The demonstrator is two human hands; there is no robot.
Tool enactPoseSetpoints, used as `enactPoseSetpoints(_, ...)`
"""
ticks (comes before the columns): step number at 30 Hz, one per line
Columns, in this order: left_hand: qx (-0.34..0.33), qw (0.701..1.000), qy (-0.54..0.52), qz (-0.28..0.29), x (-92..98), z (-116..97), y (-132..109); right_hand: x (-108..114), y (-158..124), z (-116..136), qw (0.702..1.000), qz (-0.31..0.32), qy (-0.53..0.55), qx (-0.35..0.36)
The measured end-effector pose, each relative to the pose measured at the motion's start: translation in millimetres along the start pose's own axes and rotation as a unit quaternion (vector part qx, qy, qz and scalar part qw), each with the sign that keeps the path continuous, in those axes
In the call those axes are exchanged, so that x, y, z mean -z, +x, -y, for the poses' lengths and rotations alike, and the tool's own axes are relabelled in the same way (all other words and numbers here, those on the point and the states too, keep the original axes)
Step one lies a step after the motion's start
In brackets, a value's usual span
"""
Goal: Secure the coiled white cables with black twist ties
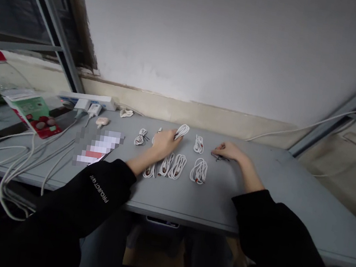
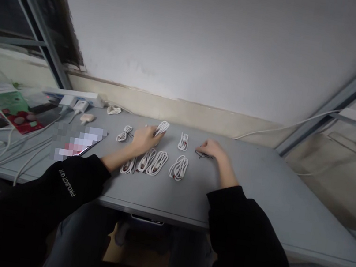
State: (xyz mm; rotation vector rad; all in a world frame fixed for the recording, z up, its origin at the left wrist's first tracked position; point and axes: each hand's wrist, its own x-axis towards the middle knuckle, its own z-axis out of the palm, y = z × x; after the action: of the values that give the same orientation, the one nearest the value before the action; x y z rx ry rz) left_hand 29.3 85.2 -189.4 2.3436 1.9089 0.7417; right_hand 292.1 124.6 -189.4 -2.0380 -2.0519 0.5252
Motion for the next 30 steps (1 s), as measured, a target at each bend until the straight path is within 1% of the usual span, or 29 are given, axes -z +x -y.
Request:
enactPoseSetpoints(2,-0.007,1.000,-0.012,-0.002,-0.9,0,0,-4,3,4,1.000,0.009,-0.024,-0.007)
enactPoseSetpoints(5,-0.017,1.000,-0.024,0.000,-3.0,-1,-1,-5,4,9,0.998,0.002,-0.067,-0.015)
enactPoseSetpoints(8,-0.020,1.000,-0.023,0.003,-6.1,-1,0,-1,0,14,0.995,-0.025,-0.099,0.004)
enactPoseSetpoints(9,-0.020,1.000,-0.023,0.004,-7.3,-1,1,0,-2,16,0.994,-0.025,-0.103,0.013)
enactPoseSetpoints(11,-0.016,1.000,-0.022,0.004,-9.5,-1,2,3,-7,20,0.994,0.001,-0.111,0.024)
enactPoseSetpoints(14,-0.012,1.000,-0.025,0.000,-12.1,0,4,4,-11,26,0.988,0.047,-0.147,0.015)
enactPoseSetpoints(17,-0.016,0.999,-0.032,-0.010,-13.2,0,3,1,-13,30,0.984,0.047,-0.173,0.012)
enactPoseSetpoints(21,-0.036,0.998,-0.042,-0.023,-11.5,-1,1,-1,-14,31,0.982,0.033,-0.185,0.011)
enactPoseSetpoints(22,-0.038,0.998,-0.045,-0.023,-10.6,-1,1,-1,-15,32,0.982,0.021,-0.185,0.013)
enactPoseSetpoints(24,-0.039,0.998,-0.051,-0.022,-8.8,-2,-1,-2,-16,32,0.984,-0.028,-0.174,0.026)
enactPoseSetpoints(27,-0.045,0.996,-0.075,-0.021,-7.7,-4,-2,-5,-19,37,0.979,-0.135,-0.139,0.066)
enactPoseSetpoints(30,-0.062,0.990,-0.123,-0.029,-9.3,-6,-3,-10,-23,51,0.965,-0.234,-0.084,0.089)
